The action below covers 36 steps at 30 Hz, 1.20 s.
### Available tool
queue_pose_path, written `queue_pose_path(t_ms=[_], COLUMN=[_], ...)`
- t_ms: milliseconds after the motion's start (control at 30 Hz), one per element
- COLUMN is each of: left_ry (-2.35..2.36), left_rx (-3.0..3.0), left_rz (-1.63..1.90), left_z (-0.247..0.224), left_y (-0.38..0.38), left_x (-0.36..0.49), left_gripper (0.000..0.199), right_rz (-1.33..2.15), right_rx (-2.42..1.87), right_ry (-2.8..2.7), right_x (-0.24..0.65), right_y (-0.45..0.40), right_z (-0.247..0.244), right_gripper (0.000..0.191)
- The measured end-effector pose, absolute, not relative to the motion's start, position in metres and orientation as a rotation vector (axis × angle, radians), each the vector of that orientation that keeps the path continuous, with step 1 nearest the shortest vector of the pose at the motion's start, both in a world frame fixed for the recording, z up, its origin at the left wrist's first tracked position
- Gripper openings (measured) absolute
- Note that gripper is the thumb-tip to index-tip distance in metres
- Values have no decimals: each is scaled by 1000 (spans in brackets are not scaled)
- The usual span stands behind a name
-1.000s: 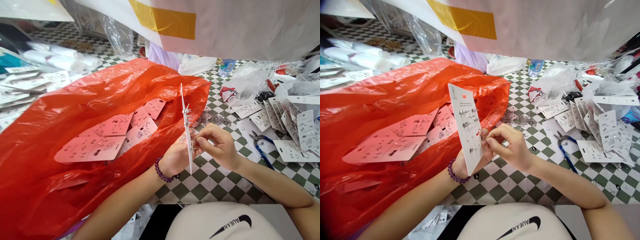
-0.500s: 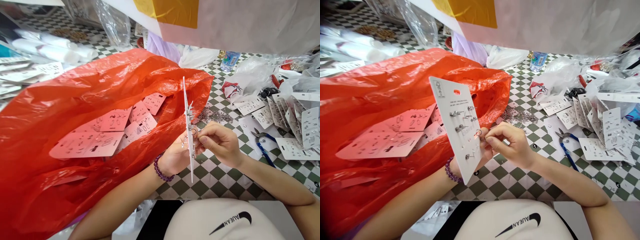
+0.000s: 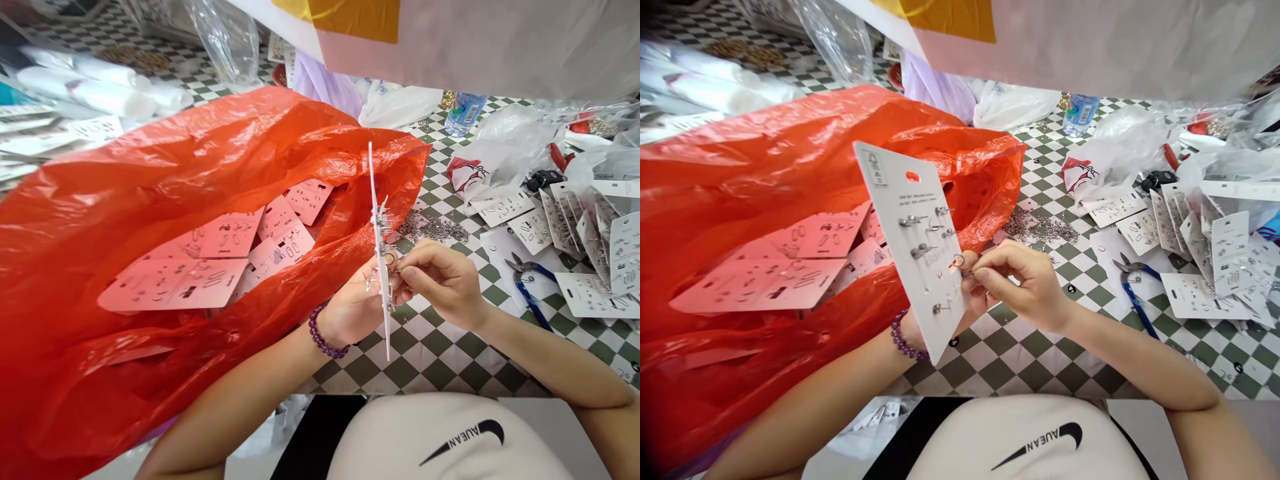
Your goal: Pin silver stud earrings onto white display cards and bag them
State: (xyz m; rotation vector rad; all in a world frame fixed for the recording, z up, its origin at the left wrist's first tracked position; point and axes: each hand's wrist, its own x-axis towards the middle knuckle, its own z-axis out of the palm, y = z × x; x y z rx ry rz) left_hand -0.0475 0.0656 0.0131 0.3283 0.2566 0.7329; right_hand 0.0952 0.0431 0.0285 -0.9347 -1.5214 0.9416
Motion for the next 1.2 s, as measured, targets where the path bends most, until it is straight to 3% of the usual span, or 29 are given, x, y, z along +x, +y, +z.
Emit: queue_pose_path(t_ms=[1200], left_ry=[220], left_rx=[322], left_rz=[733], left_z=[11], left_y=[65], left_x=[-48], left_gripper=[21], right_rz=[940], right_rx=[-878], right_ry=[-1512], right_x=[95], right_y=[44], right_z=[30], right_gripper=[8])
